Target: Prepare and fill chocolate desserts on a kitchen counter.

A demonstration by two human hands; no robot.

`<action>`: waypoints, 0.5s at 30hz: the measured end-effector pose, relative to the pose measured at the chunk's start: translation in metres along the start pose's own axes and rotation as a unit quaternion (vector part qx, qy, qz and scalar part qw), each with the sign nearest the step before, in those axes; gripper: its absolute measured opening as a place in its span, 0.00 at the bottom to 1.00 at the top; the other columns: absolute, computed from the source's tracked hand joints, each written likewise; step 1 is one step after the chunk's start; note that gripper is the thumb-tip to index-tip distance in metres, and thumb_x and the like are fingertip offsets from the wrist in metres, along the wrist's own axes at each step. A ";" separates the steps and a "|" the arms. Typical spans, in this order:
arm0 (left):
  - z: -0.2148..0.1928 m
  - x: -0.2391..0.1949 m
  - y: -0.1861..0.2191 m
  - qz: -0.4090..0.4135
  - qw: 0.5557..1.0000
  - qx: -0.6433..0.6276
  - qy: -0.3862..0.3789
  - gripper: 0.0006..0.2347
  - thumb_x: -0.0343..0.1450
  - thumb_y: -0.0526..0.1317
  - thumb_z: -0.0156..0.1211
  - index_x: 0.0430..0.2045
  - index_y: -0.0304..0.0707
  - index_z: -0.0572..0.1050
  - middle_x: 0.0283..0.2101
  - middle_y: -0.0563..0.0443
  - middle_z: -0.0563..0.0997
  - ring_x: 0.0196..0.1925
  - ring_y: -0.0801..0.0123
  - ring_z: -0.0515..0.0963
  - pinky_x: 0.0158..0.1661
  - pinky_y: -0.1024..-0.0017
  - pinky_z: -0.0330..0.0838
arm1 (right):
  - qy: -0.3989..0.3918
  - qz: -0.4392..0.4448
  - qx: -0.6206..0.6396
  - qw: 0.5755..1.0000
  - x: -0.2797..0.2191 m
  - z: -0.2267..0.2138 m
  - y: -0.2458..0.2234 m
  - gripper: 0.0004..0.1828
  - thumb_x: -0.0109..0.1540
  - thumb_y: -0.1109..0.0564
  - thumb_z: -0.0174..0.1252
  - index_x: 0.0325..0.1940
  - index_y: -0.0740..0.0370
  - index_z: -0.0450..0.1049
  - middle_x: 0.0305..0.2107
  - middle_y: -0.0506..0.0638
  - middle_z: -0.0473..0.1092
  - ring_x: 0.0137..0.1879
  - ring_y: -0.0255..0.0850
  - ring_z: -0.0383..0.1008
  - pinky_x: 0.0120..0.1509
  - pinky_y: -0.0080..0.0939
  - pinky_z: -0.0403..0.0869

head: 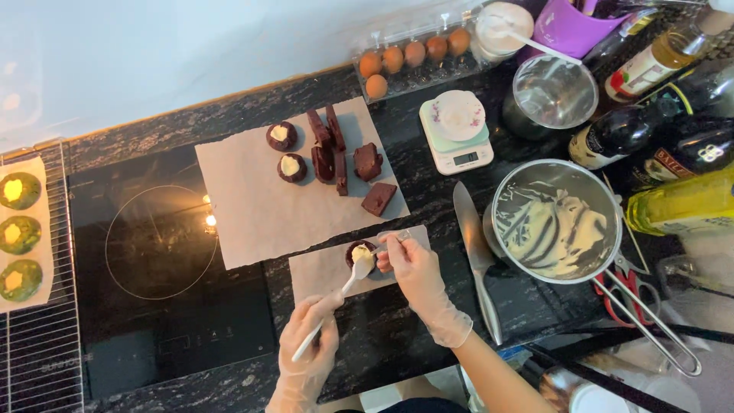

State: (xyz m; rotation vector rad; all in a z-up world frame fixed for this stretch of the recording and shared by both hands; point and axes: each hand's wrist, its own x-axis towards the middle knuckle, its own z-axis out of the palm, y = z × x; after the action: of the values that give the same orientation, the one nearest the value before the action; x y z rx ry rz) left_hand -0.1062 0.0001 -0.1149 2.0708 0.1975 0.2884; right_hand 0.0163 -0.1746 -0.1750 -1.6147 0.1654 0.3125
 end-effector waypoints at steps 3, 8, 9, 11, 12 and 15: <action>0.005 0.004 0.003 -0.028 0.999 -0.037 0.003 0.11 0.69 0.26 0.58 0.43 0.36 0.80 0.38 0.48 0.81 0.27 0.74 0.78 0.28 0.79 0.72 | -0.017 -0.023 -0.036 0.999 -0.005 0.003 -0.008 0.14 0.68 0.52 0.52 0.47 0.63 0.79 0.29 0.50 0.80 0.34 0.34 0.82 0.41 0.33 0.80; 0.010 0.010 0.008 -0.075 0.997 -0.007 0.026 0.08 0.69 0.30 0.63 0.40 0.36 0.81 0.37 0.48 0.83 0.27 0.71 0.80 0.28 0.75 0.74 | -0.003 -0.035 -0.070 0.997 -0.012 0.006 -0.019 0.13 0.68 0.54 0.53 0.46 0.64 0.79 0.28 0.51 0.80 0.33 0.34 0.82 0.40 0.34 0.79; 0.009 0.010 0.006 -0.076 0.997 -0.007 0.027 0.08 0.69 0.30 0.63 0.40 0.36 0.81 0.37 0.48 0.83 0.27 0.71 0.80 0.28 0.75 0.74 | -0.004 -0.034 -0.070 0.997 -0.012 0.005 -0.019 0.13 0.68 0.54 0.53 0.46 0.64 0.79 0.28 0.51 0.80 0.33 0.34 0.82 0.40 0.34 0.79; 0.007 0.011 0.004 0.042 0.998 0.037 0.015 0.09 0.69 0.29 0.62 0.43 0.34 0.79 0.38 0.45 0.82 0.32 0.65 0.83 0.32 0.72 0.77 | -0.002 -0.067 -0.096 0.993 -0.013 0.004 -0.021 0.13 0.67 0.54 0.53 0.45 0.64 0.79 0.27 0.51 0.80 0.33 0.34 0.83 0.39 0.34 0.80; 0.008 0.010 0.001 0.041 0.998 0.036 0.015 0.09 0.69 0.29 0.62 0.43 0.34 0.79 0.38 0.45 0.82 0.32 0.65 0.83 0.32 0.72 0.77 | -0.003 -0.067 -0.097 0.993 -0.014 0.003 -0.018 0.13 0.67 0.54 0.53 0.45 0.64 0.79 0.27 0.51 0.80 0.33 0.34 0.83 0.39 0.34 0.80; 0.010 0.011 -0.002 0.097 0.993 0.074 -0.001 0.09 0.68 0.29 0.64 0.41 0.33 0.77 0.38 0.43 0.81 0.36 0.55 0.82 0.36 0.67 0.78 | -0.011 -0.138 -0.134 0.981 -0.014 0.003 -0.014 0.11 0.67 0.56 0.53 0.45 0.64 0.77 0.27 0.53 0.79 0.34 0.38 0.84 0.36 0.36 0.79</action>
State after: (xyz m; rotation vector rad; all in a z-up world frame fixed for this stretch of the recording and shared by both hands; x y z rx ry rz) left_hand -0.0931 -0.0044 -0.1196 2.2407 0.0161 0.3989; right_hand 0.0072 -0.1721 -0.1579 -1.8748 -0.1236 0.1419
